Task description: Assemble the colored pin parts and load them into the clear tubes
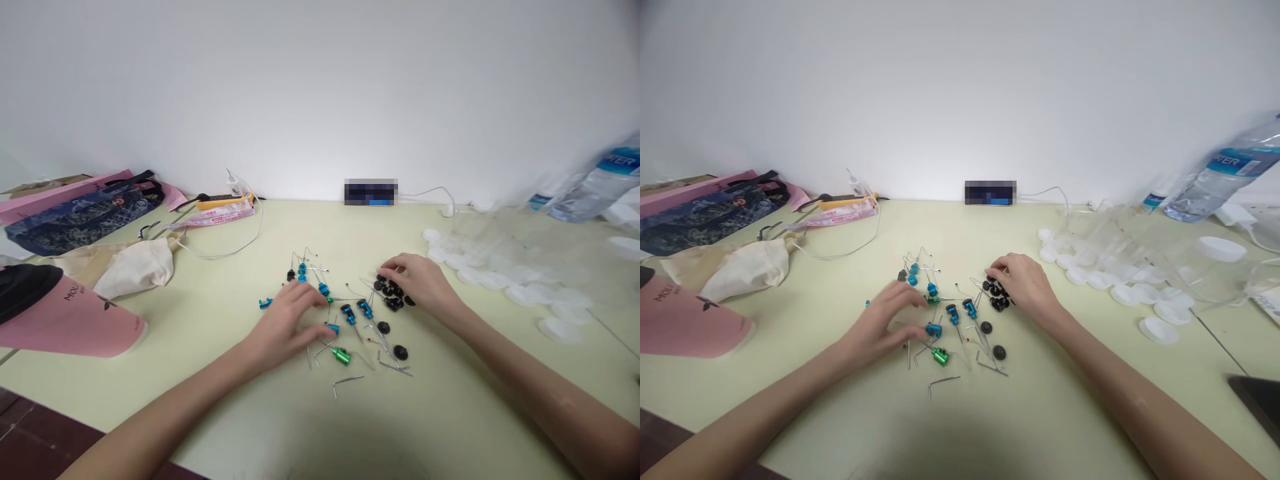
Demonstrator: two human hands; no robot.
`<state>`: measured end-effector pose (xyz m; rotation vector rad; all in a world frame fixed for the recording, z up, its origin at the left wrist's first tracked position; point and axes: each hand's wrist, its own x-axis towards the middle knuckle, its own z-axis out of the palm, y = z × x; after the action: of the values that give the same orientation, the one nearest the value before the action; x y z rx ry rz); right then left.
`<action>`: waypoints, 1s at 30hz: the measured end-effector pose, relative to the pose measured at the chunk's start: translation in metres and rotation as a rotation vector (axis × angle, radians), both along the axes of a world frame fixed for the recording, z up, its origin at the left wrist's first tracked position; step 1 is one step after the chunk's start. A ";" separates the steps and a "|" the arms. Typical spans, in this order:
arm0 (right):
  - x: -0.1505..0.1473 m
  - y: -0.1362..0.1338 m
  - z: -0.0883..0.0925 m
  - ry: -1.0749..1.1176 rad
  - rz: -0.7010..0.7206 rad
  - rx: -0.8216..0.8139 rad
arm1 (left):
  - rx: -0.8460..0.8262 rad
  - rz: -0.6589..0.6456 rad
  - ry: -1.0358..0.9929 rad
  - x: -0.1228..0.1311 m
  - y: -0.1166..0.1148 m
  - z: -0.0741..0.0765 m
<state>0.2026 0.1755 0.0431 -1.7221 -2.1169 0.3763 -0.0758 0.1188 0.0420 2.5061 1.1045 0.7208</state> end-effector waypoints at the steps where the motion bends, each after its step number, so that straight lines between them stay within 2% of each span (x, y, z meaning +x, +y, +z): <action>1: -0.002 -0.002 0.004 0.007 -0.007 0.021 | 0.042 0.056 -0.005 -0.003 0.006 -0.001; 3: -0.010 -0.008 0.011 0.005 0.011 0.074 | 0.136 0.113 0.028 -0.006 0.015 -0.005; 6: -0.029 -0.023 0.016 -0.010 0.150 0.072 | 0.233 0.071 0.122 -0.002 0.021 -0.013; 8: -0.045 -0.037 0.012 -0.099 0.237 0.105 | 0.286 0.036 0.155 0.004 0.017 -0.017; 10: -0.060 -0.050 0.004 -0.284 0.245 0.231 | 0.312 0.028 0.151 0.009 0.012 -0.017; 12: -0.070 -0.059 -0.005 -0.428 0.250 0.337 | 0.287 0.036 0.109 0.012 0.008 -0.017; 14: -0.073 -0.063 -0.010 -0.460 0.269 0.358 | 0.216 0.056 0.045 0.013 0.006 -0.016; 17: -0.069 -0.062 -0.005 -0.267 0.271 0.234 | 0.116 0.100 -0.064 0.012 0.006 -0.016; 22: -0.053 -0.053 0.026 0.319 0.128 -0.154 | 0.069 0.121 -0.172 0.012 0.003 -0.014; 25: -0.046 -0.050 0.038 0.640 0.133 -0.313 | 0.077 0.090 -0.185 0.012 0.000 -0.012; 27: -0.045 -0.049 0.040 0.779 0.133 -0.360 | 0.067 0.077 -0.192 0.012 -0.001 -0.011; 30: -0.046 -0.049 0.038 0.868 0.133 -0.336 | 0.028 0.061 -0.193 0.011 -0.002 -0.009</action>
<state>0.1563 0.1263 0.0809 -1.2108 -1.5574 1.3043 -0.0650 0.1170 0.0328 2.3741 1.1125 0.9791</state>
